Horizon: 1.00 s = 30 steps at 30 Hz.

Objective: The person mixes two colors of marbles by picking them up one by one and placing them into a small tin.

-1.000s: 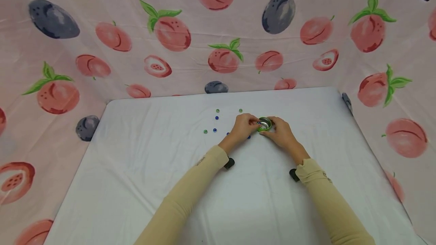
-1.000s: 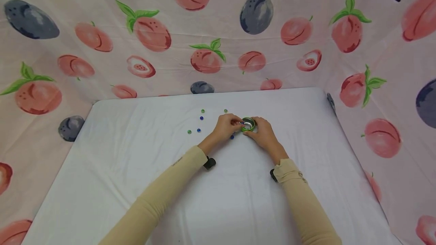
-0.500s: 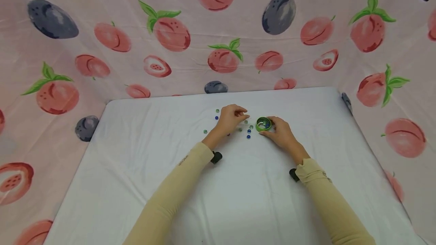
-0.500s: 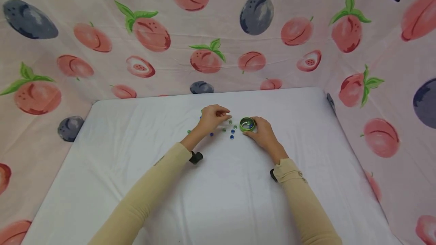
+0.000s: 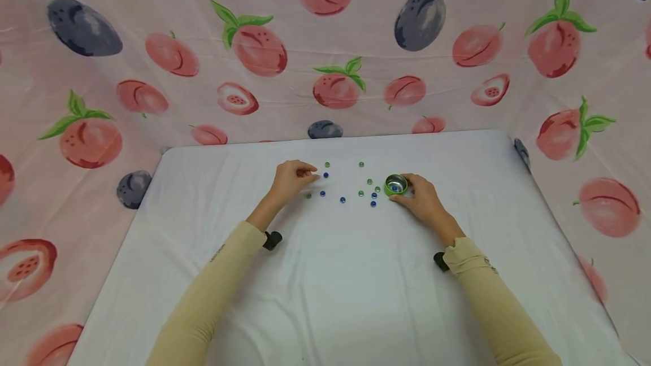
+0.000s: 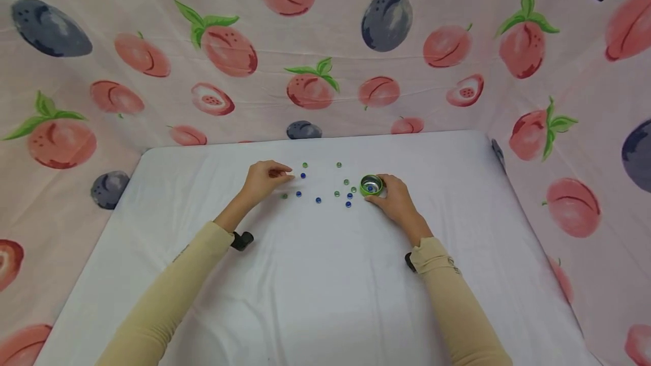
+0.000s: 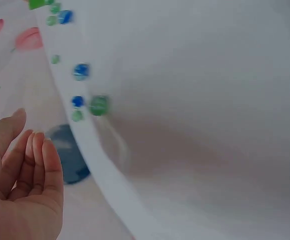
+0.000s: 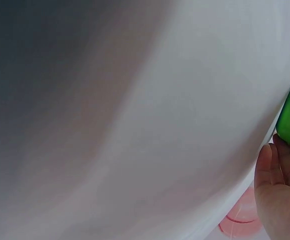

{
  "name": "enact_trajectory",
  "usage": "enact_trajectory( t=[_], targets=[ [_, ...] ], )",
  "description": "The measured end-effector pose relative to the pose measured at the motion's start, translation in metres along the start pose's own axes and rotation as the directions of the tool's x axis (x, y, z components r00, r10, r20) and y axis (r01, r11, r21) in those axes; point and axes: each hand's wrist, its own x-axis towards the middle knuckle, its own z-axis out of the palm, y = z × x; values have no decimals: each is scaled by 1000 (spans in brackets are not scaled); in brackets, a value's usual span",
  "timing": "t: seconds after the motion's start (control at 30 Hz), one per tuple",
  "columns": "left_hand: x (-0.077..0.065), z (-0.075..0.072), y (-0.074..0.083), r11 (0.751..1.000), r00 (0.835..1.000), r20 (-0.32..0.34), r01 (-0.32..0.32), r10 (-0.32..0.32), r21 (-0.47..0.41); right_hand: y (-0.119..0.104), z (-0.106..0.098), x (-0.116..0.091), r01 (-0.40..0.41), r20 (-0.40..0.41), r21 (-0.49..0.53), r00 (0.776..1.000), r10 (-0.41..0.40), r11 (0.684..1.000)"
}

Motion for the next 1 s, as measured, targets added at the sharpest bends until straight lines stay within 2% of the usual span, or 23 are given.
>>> enact_trajectory(
  t=[0.23, 0.53, 0.77, 1.0],
  targets=[
    [-20, -2, -28, 998, 996, 69, 59, -59, 6, 0, -1, 1, -6, 2, -4, 1000, 6, 1000],
    [-27, 2, -43, 998, 994, 102, 44, -48, 40, -1, -1, 1, 7, 3, -8, 1000, -7, 1000],
    [-19, -1, -31, 998, 996, 69, 62, -62, -7, -1, 0, 1, 10, 5, 0, 1000, -10, 1000],
    [7, 6, -4, 999, 999, 42, 28, -27, -27, -1, 0, 0, 17, 4, -6, 1000, -17, 1000]
  ],
)
